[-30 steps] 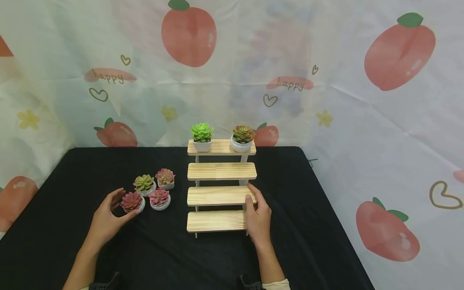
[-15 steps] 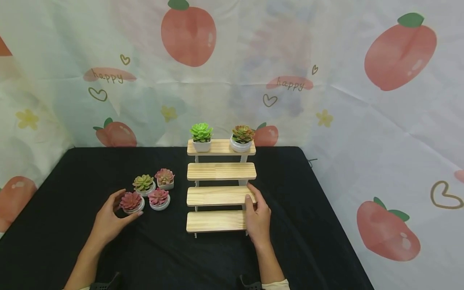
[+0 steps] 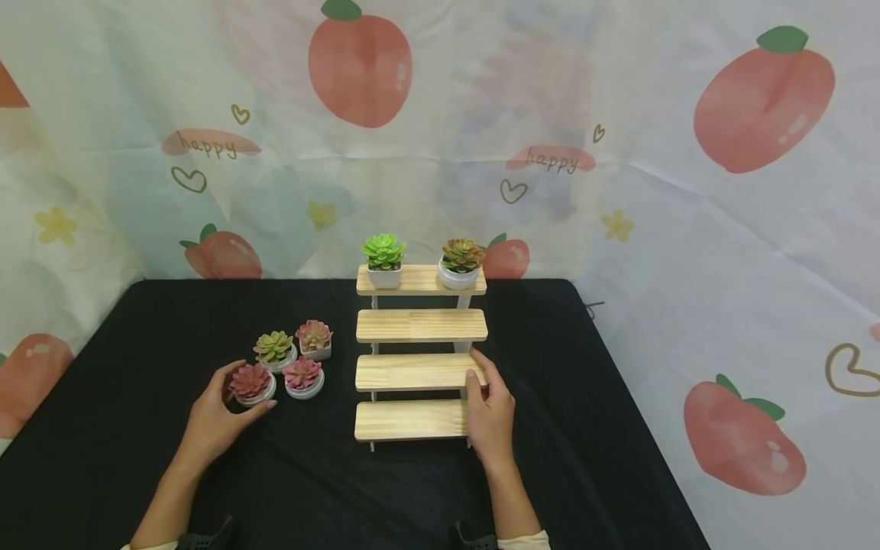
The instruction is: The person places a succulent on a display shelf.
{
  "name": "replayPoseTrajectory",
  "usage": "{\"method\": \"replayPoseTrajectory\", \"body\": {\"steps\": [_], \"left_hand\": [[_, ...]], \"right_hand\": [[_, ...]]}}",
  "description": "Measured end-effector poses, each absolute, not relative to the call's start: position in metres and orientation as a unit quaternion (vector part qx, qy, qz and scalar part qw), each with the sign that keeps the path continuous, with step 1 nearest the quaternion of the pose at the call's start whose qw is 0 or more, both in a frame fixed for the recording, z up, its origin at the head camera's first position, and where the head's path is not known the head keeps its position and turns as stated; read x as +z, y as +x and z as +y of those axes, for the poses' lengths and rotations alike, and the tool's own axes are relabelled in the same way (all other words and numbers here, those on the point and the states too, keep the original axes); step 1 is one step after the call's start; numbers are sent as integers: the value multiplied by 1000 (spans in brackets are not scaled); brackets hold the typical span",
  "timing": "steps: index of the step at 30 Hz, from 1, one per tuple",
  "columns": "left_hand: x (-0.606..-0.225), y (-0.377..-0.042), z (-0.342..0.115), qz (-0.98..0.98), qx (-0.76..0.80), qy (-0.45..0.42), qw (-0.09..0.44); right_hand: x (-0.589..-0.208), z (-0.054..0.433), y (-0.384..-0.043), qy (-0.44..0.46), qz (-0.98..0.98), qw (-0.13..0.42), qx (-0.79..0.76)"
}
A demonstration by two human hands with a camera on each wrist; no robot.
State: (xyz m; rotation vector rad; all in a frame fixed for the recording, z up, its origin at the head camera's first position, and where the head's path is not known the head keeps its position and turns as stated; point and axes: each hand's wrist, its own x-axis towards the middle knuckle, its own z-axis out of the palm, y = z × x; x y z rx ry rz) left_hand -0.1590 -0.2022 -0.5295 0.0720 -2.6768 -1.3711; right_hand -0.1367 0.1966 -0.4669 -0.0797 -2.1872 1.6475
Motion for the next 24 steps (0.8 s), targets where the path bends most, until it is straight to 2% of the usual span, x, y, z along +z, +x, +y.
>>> {"method": "replayPoseTrajectory", "body": {"steps": [24], "left_hand": [[-532, -160, -195, -879, -466, 38, 93]], "right_hand": [[-465, 196, -136, -26, -785, 198, 586]]}}
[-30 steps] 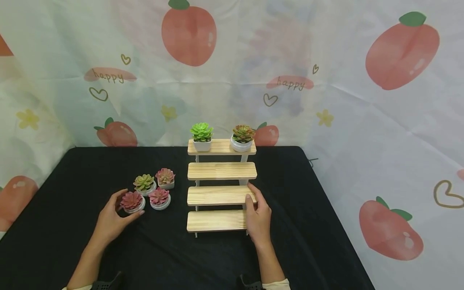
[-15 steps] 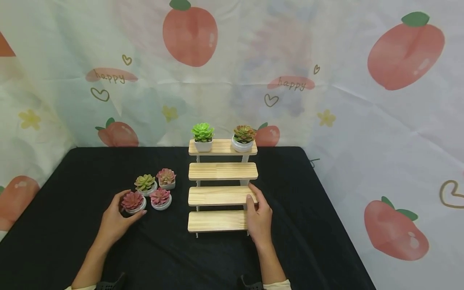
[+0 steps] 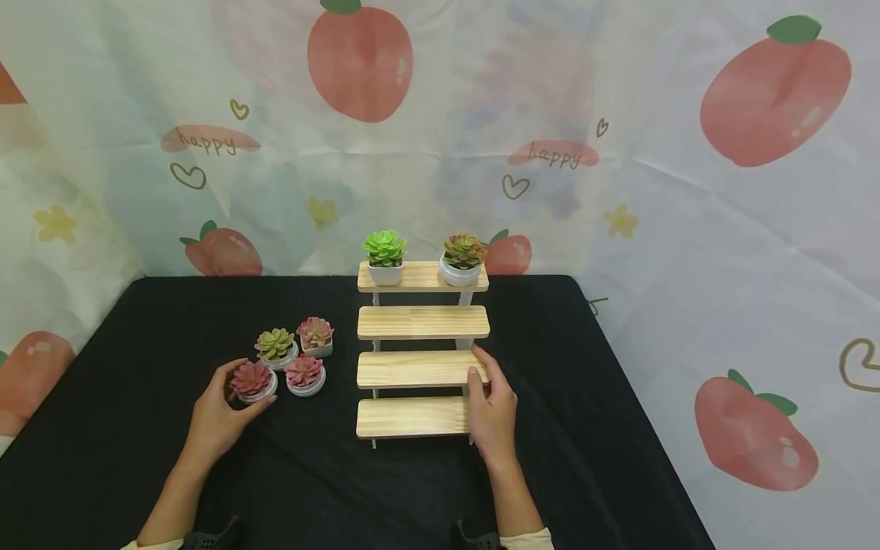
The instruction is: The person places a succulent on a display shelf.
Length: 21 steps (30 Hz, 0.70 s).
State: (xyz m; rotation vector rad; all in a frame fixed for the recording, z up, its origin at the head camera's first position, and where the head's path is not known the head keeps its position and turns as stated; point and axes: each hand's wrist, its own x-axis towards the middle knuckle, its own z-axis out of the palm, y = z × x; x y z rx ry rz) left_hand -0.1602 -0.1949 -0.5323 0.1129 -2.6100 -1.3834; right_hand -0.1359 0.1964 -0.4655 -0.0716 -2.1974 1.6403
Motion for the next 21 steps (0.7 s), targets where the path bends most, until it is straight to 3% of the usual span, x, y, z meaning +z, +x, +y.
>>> {"method": "replayPoseTrajectory", "body": {"steps": [12, 21], "left_hand": [[-535, -161, -196, -878, -469, 57, 78], [-535, -158, -195, -876, -469, 54, 96]], "right_hand": [[-466, 197, -136, -31, -792, 197, 577], [-465, 195, -136, -25, -788, 200, 582]]}}
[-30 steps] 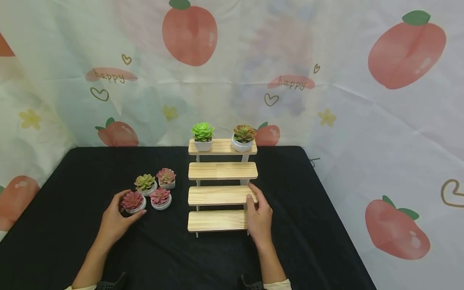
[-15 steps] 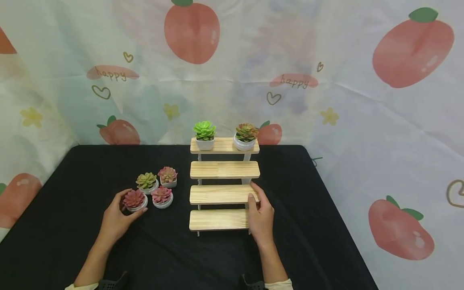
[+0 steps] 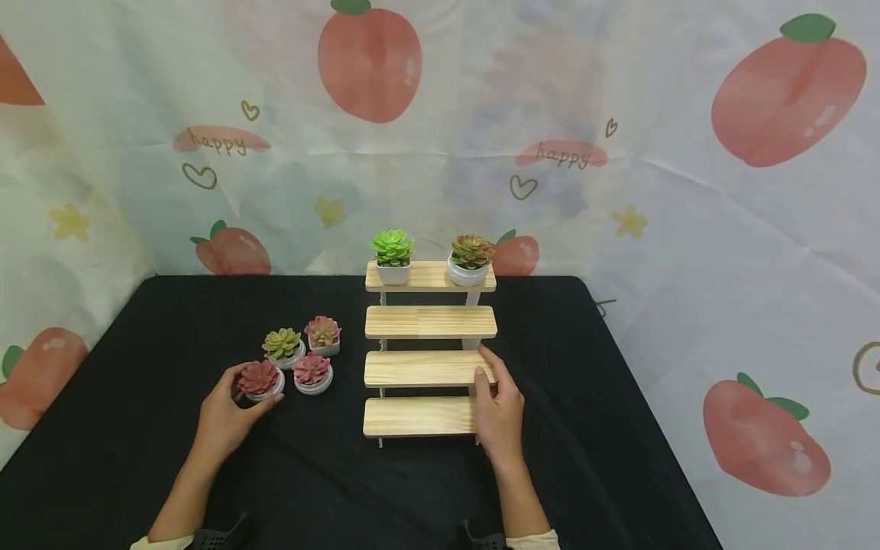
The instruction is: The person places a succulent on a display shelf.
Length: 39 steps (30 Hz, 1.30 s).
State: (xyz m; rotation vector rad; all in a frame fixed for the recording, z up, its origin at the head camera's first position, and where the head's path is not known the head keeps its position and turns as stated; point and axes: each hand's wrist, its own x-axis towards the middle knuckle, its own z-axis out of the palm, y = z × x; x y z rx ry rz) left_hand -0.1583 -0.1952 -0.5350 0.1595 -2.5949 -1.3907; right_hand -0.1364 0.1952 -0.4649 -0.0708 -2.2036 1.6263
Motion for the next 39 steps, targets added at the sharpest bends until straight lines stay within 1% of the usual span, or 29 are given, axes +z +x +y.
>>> {"method": "replayPoseTrajectory", "body": {"steps": [9, 15, 20, 22, 30, 35, 39], "left_hand": [[-537, -156, -195, -875, -469, 50, 111], [-537, -154, -196, -875, -472, 58, 97], [-535, -154, -196, -872, -477, 56, 96], [-534, -155, -196, -872, -477, 54, 97], [-532, -158, -196, -872, -477, 57, 93], [-532, -158, -196, -873, -477, 63, 87], [-532, -157, -195, -873, -475, 62, 91]], "right_hand": [[-467, 195, -135, -26, -786, 198, 584], [-467, 195, -133, -27, -788, 196, 583], [-466, 194, -133, -27, -789, 200, 580], [-468, 195, -134, -27, -791, 203, 576], [-500, 210, -151, -20, -789, 205, 579], [-504, 213, -153, -4, -784, 211, 584], [-503, 212, -152, -10, -789, 207, 578]]}}
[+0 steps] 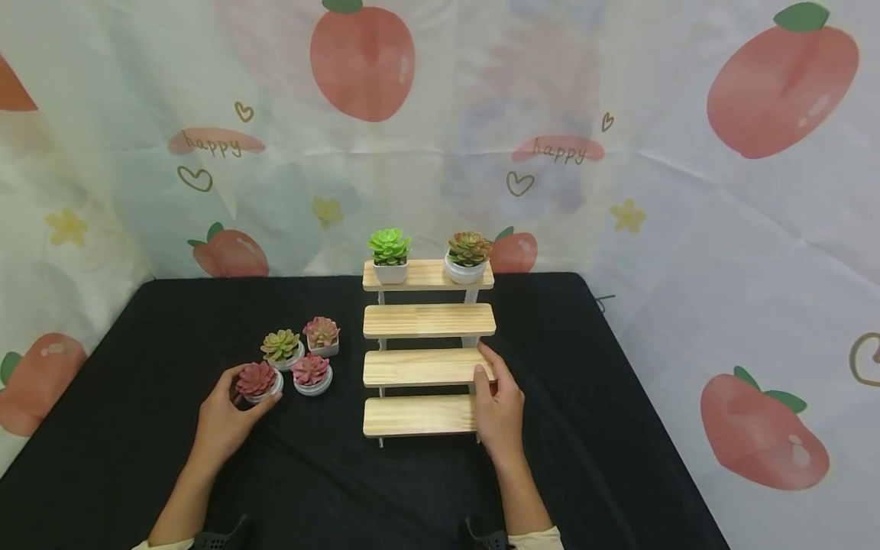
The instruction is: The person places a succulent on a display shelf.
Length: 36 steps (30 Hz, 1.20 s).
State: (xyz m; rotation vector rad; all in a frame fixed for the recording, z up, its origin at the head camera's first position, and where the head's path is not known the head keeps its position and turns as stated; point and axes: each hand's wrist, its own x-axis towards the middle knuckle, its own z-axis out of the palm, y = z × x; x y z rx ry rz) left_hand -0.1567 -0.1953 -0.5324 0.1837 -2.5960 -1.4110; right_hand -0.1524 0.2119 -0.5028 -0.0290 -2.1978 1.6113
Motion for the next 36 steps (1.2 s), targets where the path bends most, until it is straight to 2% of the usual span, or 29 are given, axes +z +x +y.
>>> {"method": "replayPoseTrajectory", "body": {"steps": [13, 28, 36], "left_hand": [[-529, -154, -196, -871, -478, 64, 98], [-514, -148, -194, -865, -489, 68, 92], [-498, -146, -184, -869, -479, 36, 116]], "right_hand": [[-463, 198, -133, -23, -792, 200, 576], [-464, 197, -132, -27, -791, 197, 578], [-464, 198, -131, -29, -788, 198, 582]]}}
